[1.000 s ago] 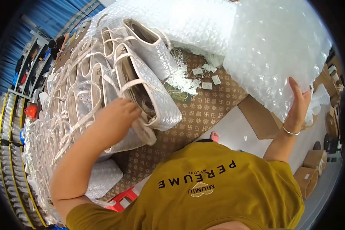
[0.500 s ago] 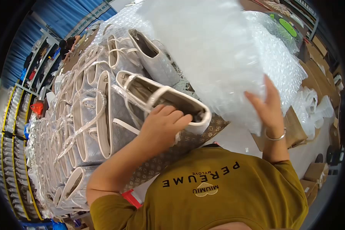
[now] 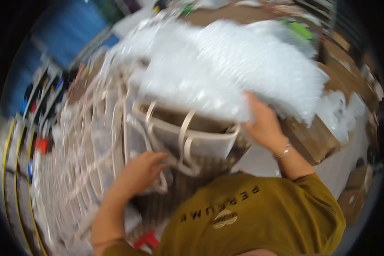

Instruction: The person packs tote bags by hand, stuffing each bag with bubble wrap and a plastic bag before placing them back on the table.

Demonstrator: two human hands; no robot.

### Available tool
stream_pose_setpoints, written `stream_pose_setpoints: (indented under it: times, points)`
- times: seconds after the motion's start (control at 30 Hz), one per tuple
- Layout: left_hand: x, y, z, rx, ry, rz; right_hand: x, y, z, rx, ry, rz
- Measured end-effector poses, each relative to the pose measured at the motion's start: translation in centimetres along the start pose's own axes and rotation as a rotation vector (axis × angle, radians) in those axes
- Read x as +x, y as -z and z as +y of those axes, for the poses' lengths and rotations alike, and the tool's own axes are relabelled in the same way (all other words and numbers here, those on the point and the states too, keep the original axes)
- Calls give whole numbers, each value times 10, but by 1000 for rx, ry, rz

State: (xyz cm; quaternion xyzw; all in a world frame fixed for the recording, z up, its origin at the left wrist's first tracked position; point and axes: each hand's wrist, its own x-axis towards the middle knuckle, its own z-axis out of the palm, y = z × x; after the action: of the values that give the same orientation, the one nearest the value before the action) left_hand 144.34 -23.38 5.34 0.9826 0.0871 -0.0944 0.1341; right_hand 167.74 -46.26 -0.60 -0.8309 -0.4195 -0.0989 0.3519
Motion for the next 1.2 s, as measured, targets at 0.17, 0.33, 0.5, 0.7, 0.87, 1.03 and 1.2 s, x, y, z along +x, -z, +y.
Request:
stream_pose_setpoints:
  times: [0.17, 0.33, 0.5, 0.7, 0.87, 1.03, 1.2]
  points:
    - [76, -23, 22, -141, 18, 79, -5, -2, -2, 37, -39, -36]
    - [92, -27, -22, -709, 144, -34, -12, -3, 9, 86, 18, 71]
    - [95, 39, 6, -546, 17, 183, -12, -3, 16, 116, 12, 31]
    - [121, 120, 70, 816, -371, 351, -13, -4, 22, 174, 13, -36]
    - [170, 117, 69, 1131, -116, 479, -12, 3, 30, 207, -37, -119]
    - [193, 113, 74, 569, 49, 382, -15, 0, 41, 225, -77, -149]
    - [203, 72, 17, 36, -268, 226, -10, 2, 60, 294, -145, -131]
